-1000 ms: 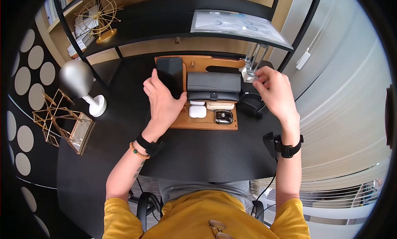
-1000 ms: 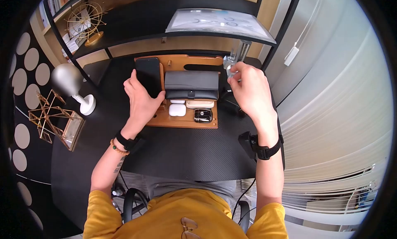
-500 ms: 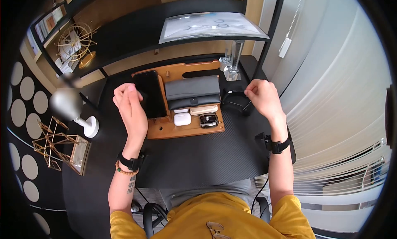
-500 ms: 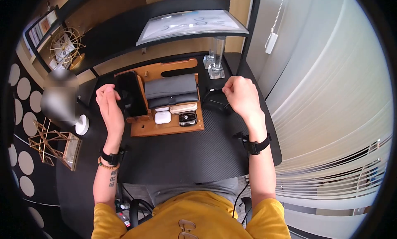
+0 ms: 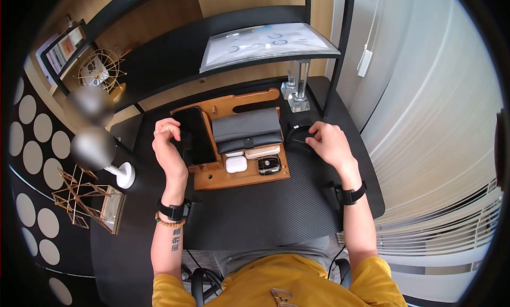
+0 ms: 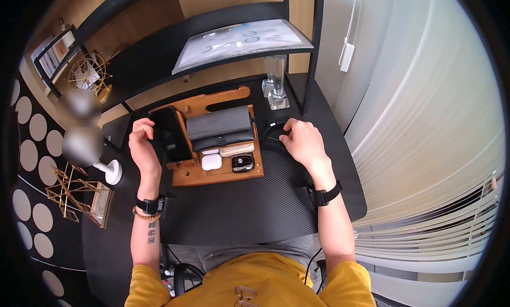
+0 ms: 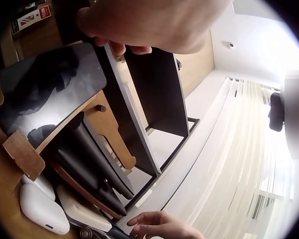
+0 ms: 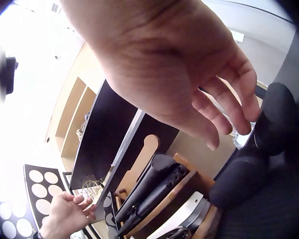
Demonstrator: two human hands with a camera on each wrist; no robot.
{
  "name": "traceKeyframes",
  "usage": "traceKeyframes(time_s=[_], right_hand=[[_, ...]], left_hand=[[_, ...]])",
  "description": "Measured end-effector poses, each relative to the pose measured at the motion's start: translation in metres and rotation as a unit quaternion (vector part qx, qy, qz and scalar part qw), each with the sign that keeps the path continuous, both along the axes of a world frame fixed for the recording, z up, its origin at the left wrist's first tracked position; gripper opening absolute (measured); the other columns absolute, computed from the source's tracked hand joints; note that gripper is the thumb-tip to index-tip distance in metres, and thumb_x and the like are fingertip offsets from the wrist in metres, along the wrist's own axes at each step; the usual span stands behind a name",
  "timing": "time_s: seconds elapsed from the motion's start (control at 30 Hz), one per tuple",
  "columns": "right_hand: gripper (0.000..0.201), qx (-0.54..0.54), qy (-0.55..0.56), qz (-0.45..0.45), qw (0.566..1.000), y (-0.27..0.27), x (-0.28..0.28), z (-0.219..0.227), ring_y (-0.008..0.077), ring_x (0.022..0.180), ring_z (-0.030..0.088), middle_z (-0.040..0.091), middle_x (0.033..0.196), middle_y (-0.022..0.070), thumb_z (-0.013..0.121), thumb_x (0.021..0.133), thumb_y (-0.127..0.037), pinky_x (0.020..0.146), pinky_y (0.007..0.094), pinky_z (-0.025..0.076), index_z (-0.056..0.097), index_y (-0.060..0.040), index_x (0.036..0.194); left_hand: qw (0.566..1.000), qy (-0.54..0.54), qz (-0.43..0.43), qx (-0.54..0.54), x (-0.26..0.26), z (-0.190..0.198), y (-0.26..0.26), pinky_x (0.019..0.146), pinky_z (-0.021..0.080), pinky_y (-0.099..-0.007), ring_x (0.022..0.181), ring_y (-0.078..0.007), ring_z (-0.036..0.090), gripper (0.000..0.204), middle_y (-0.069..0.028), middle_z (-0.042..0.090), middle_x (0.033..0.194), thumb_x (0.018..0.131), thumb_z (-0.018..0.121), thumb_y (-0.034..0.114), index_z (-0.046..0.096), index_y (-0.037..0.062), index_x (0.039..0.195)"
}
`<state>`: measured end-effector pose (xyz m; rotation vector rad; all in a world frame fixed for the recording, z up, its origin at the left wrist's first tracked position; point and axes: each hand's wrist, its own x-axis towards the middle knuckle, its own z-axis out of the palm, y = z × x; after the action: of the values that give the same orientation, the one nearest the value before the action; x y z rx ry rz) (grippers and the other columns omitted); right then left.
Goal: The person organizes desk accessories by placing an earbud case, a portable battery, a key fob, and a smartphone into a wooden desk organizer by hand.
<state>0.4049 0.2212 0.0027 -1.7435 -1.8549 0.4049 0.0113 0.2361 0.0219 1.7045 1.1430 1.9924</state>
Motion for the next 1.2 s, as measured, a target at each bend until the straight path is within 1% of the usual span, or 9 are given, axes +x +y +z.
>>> traceKeyframes(time_s=[0.03,0.1,0.2,0.27,0.37,0.43,0.6,0.87,1.2], right_hand=[[0.026,-0.001,0.001,0.003,1.000,0.001,0.001,-0.004,0.0368,0.090,0.081,0.081,0.089,0.0176,0.085,0.091,-0.015,0.086,0.0461,0.063,0.079,-0.0004,0.112],[0.027,0.023,0.006,0.002,1.000,0.003,0.005,-0.011,0.0337,0.084,0.080,0.081,0.086,0.0169,0.084,0.092,-0.016,0.078,0.0430,0.061,0.079,0.0016,0.112],[0.030,-0.008,-0.001,-0.005,1.000,0.002,0.004,-0.006,0.0365,0.088,0.081,0.081,0.086,0.0173,0.085,0.092,-0.018,0.084,0.0464,0.063,0.079,0.0003,0.115],[0.030,-0.012,-0.005,-0.007,1.000,0.002,0.002,-0.006,0.0363,0.088,0.081,0.081,0.086,0.0172,0.085,0.093,-0.019,0.083,0.0459,0.062,0.079,0.0004,0.115],[0.030,-0.017,-0.008,-0.006,1.000,0.003,-0.002,-0.005,0.0358,0.087,0.081,0.081,0.086,0.0172,0.084,0.093,-0.020,0.082,0.0451,0.062,0.079,0.0008,0.115],[0.030,-0.018,-0.009,-0.001,1.000,0.003,-0.002,-0.008,0.0355,0.086,0.081,0.081,0.086,0.0171,0.084,0.093,-0.020,0.081,0.0447,0.062,0.079,0.0009,0.115],[0.028,0.010,0.014,0.004,1.000,0.005,-0.001,-0.014,0.0342,0.085,0.081,0.081,0.086,0.0180,0.083,0.094,-0.017,0.080,0.0429,0.062,0.078,0.0020,0.113],[0.026,0.019,0.005,0.002,1.000,0.009,0.000,-0.019,0.0311,0.077,0.080,0.081,0.085,0.0172,0.084,0.092,-0.016,0.074,0.0402,0.061,0.080,0.0030,0.110],[0.026,0.017,0.005,0.006,1.000,0.009,-0.001,-0.020,0.0283,0.073,0.078,0.080,0.082,0.0154,0.085,0.092,-0.016,0.072,0.0387,0.060,0.080,0.0015,0.111]], left_hand=[[1.000,-0.024,-0.011,0.007,0.000,0.000,0.000,0.098,0.039,-0.0366,0.107,-0.0251,0.057,0.030,-0.0114,0.058,0.094,0.102,0.041,0.016,0.047,0.0023,0.077],[0.999,-0.038,-0.021,0.014,0.000,0.000,0.001,0.098,0.039,-0.0365,0.107,-0.0252,0.057,0.030,-0.0115,0.057,0.094,0.103,0.041,0.016,0.047,0.0027,0.077],[0.997,-0.065,-0.044,0.021,-0.005,-0.003,0.002,0.097,0.039,-0.0363,0.107,-0.0254,0.057,0.029,-0.0111,0.056,0.093,0.104,0.042,0.016,0.047,0.0035,0.079],[0.995,-0.077,-0.054,0.022,-0.009,-0.006,0.003,0.097,0.039,-0.0363,0.107,-0.0255,0.057,0.028,-0.0108,0.056,0.093,0.105,0.042,0.016,0.047,0.0039,0.080],[0.986,-0.149,-0.074,0.028,-0.016,-0.012,0.004,0.097,0.038,-0.0357,0.104,-0.0244,0.056,0.029,-0.0101,0.056,0.093,0.107,0.041,0.017,0.047,0.0043,0.083],[0.983,-0.161,-0.076,-0.037,-0.017,-0.011,0.000,0.098,0.038,-0.0352,0.106,-0.0214,0.055,0.030,-0.0080,0.057,0.099,0.109,0.045,0.024,0.048,0.0088,0.084],[0.976,-0.197,-0.069,-0.060,-0.020,-0.015,-0.006,0.096,0.039,-0.0345,0.104,-0.0190,0.056,0.036,-0.0067,0.059,0.101,0.113,0.051,0.032,0.049,0.0102,0.085],[0.978,-0.192,-0.054,-0.063,-0.024,-0.031,-0.003,0.093,0.041,-0.0351,0.100,-0.0182,0.057,0.040,-0.0070,0.062,0.097,0.115,0.050,0.031,0.048,0.0100,0.081],[0.980,-0.177,-0.057,-0.071,-0.020,-0.033,-0.004,0.092,0.042,-0.0350,0.098,-0.0185,0.057,0.041,-0.0074,0.062,0.096,0.116,0.049,0.030,0.049,0.0093,0.080]])
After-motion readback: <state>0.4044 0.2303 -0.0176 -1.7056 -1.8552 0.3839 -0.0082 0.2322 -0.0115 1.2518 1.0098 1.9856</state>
